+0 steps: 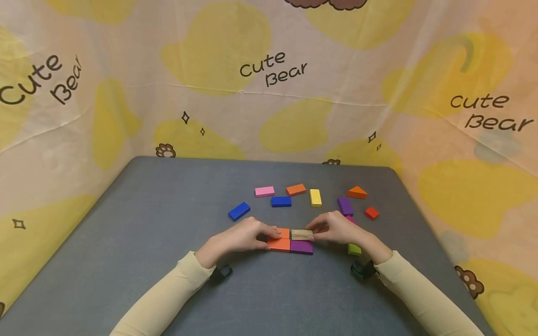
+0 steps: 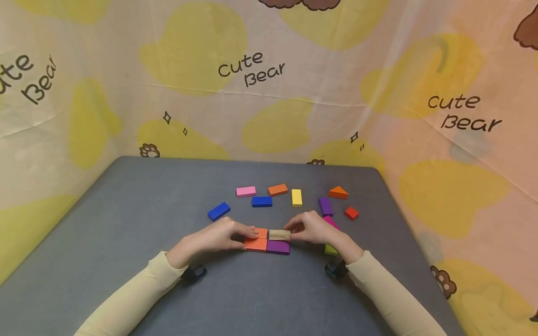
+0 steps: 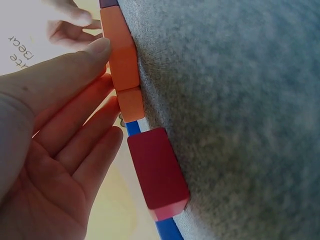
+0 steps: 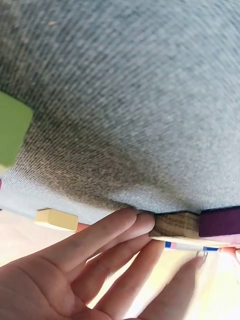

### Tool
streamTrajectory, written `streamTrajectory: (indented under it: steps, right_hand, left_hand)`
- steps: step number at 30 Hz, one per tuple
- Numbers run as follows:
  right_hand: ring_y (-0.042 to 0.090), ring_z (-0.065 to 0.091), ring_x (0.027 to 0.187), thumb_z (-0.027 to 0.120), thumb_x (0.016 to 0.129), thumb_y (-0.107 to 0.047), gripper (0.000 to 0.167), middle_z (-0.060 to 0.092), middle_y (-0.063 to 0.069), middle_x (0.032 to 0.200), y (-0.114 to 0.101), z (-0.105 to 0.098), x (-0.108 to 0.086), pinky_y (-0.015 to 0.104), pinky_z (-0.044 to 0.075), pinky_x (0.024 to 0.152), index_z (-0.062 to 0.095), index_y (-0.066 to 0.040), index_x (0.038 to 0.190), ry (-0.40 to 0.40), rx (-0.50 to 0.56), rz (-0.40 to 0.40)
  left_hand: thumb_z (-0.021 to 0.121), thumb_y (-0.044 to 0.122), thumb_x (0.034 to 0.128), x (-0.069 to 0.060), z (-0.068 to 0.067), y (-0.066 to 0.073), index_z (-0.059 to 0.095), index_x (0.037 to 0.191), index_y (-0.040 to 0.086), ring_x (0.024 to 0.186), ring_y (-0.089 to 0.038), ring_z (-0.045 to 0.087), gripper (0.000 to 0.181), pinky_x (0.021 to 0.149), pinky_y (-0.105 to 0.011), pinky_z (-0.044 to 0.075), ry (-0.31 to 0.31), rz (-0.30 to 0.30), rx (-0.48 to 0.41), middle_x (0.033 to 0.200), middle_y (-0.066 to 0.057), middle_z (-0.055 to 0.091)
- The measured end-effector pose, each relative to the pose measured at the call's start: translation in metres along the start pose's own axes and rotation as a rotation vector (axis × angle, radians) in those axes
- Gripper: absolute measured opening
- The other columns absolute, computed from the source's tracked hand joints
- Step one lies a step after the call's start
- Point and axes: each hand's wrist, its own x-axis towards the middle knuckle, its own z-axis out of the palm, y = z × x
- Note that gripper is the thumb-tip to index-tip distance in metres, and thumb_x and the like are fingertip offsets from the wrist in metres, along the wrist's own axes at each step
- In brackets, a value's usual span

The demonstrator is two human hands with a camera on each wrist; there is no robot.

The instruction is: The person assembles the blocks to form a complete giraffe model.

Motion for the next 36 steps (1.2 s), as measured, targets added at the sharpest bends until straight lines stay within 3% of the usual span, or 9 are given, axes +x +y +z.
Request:
streamTrajectory:
  steps: [6, 14, 36]
  right_hand:
    - [0.015, 0.067, 0.094, 0.081, 0.074, -0.032, 0.05, 0.067, 0.006, 0.108, -0.005, 0.003, -0.008, 0.025, 0.056, 0.077, 0.067, -0.008, 0.116, -0.001, 0.013, 0.007]
    - [0.015, 0.068, 0.096, 0.082, 0.072, -0.034, 0.057, 0.067, 0.007, 0.113, -0.003, 0.01, -0.015, 0.026, 0.055, 0.08, 0.066, -0.007, 0.119, 0.049, 0.024, 0.005]
    - [0.017, 0.067, 0.1, 0.083, 0.072, -0.029, 0.055, 0.068, 0.008, 0.113, -0.003, 0.012, -0.016, 0.027, 0.055, 0.081, 0.066, -0.006, 0.119, 0.058, 0.027, -0.02]
  left_hand:
    - [0.071, 0.022, 0.0854, 0.0, 0.0, 0.0, 0.066, 0.122, 0.023, 0.123, -0.007, 0.053, 0.037, 0.1, -0.032, 0.046, -0.006, -0.004, -0.003, 0.129, 0.006, 0.06]
    - [0.071, 0.023, 0.0856, -0.001, 0.0, 0.0, 0.066, 0.122, 0.025, 0.124, -0.006, 0.052, 0.037, 0.1, -0.032, 0.046, -0.013, -0.012, 0.004, 0.129, 0.007, 0.059]
    - [0.071, 0.022, 0.0855, -0.001, 0.0, 0.0, 0.066, 0.122, 0.024, 0.123, -0.005, 0.053, 0.037, 0.099, -0.031, 0.046, -0.003, 0.005, 0.015, 0.127, 0.007, 0.061]
